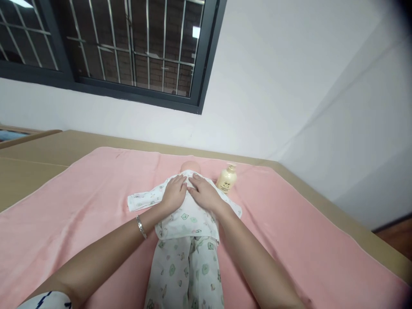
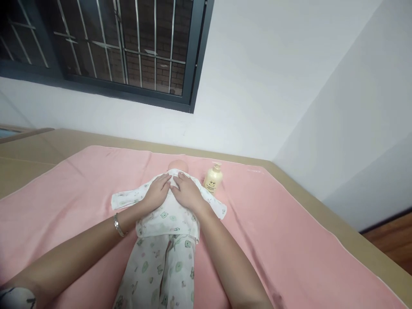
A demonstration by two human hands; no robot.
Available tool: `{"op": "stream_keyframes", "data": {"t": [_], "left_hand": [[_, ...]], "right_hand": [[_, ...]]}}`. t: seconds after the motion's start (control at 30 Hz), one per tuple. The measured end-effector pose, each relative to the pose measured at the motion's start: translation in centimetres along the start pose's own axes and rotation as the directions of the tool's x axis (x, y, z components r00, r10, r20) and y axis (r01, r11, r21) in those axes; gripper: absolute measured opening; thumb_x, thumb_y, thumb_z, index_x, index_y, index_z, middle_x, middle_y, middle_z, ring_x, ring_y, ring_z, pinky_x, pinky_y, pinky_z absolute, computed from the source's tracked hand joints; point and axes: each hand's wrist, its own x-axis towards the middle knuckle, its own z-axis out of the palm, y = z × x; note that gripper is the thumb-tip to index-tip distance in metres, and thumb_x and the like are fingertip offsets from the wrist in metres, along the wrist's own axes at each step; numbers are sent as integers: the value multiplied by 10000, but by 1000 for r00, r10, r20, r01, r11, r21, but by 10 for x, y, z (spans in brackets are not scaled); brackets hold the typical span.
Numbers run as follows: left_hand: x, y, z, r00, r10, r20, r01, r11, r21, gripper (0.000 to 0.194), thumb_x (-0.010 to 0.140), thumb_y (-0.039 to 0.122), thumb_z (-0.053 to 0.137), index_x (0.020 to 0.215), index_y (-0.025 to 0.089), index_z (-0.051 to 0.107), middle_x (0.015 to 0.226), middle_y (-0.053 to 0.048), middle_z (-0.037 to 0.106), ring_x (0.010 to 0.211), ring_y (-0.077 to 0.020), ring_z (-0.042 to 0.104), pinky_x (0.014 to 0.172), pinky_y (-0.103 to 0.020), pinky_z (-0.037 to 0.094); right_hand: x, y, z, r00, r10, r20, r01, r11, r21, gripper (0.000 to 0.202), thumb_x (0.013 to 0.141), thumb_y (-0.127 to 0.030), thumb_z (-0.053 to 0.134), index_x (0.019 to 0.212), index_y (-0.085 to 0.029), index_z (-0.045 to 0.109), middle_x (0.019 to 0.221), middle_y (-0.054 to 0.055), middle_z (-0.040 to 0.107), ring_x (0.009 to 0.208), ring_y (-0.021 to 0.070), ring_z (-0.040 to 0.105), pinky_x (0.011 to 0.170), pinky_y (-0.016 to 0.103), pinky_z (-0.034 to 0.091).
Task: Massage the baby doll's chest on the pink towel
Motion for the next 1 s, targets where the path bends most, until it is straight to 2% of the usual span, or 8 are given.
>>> {"op": "stream_keyframes", "data": {"t": [0.2, 0.33, 0.4, 0.5, 0.6, 0.67, 0.83, 1.0], "left_hand": [[-28, 33, -8, 994, 41, 98, -44, 999, 27, 463, 884, 330, 537, 1315, 169, 594, 1496, -184, 484, 1470, -370, 317, 1200, -607, 206], [-31, 82, -11, 969, 128, 209, -63, 954, -295, 422, 847, 405, 619, 1236, 248, 663, 1485, -113, 514, 1461, -352, 346, 1224, -588, 181], [-17, 106, -8, 963, 86, 257, 69, 839, -540, 412, 898, 447, 547, 1238, 246, 663, 1447, -89, 560, 1417, -316, 429, 1215, -534, 267], [21, 130, 3, 922, -59, 383, 362, 487, -795, 476, 957, 479, 408, 1286, 206, 617, 1503, -98, 500, 1434, -256, 413, 1206, -432, 319], [60, 139, 17, 830, -157, 535, 554, 120, -824, 662, 985, 547, 229, 1418, 104, 462, 1585, -175, 350, 1468, -214, 349, 1194, -347, 326], [80, 138, 25, 789, -169, 591, 593, -41, -804, 737, 984, 562, 153, 1466, 45, 361, 1583, -217, 329, 1452, -209, 378, 1164, -318, 365], [100, 133, 31, 769, -112, 630, 606, -190, -773, 687, 986, 553, 142, 1420, 92, 407, 1442, -218, 506, 1284, -228, 578, 1007, -352, 531], [82, 137, 21, 779, -25, 627, 611, -198, -767, 698, 989, 556, 98, 1259, 98, 550, 1261, -209, 639, 1191, -261, 637, 1043, -413, 514]], "right_hand": [[-11, 10, -62, 957, 78, -280, -46, 992, 117, 520, 934, -300, 460, 1433, -169, 524, 1550, 90, 392, 1430, 245, 390, 1199, 420, 305], [-20, 24, -91, 904, 96, -417, -40, 989, 141, 521, 932, -337, 457, 1426, -191, 533, 1531, 68, 427, 1426, 245, 396, 1200, 429, 305], [-22, 32, -98, 877, 147, -457, -91, 986, 142, 534, 930, -315, 438, 1436, -163, 517, 1543, 87, 406, 1443, 253, 367, 1206, 441, 290], [-21, 46, -99, 854, 225, -469, -194, 974, 114, 561, 925, -247, 393, 1457, -88, 470, 1562, 137, 363, 1475, 268, 297, 1219, 459, 256], [-16, 58, -91, 902, 194, -387, -200, 979, 24, 600, 899, -152, 353, 1480, -10, 397, 1578, 176, 317, 1501, 264, 223, 1237, 450, 203], [-12, 62, -84, 931, 173, -322, -194, 980, -36, 627, 875, -96, 338, 1490, 24, 354, 1582, 195, 298, 1505, 261, 208, 1243, 443, 180], [-12, 61, -77, 947, 193, -255, -232, 964, -131, 499, 947, -140, 327, 1414, -42, 473, 1538, 208, 377, 1474, 302, 277, 1202, 554, 198], [-11, 50, -78, 911, 275, -307, -298, 954, -30, 513, 1052, -393, 212, 1379, -145, 521, 1505, 161, 446, 1470, 296, 290, 1190, 627, 109]]}}
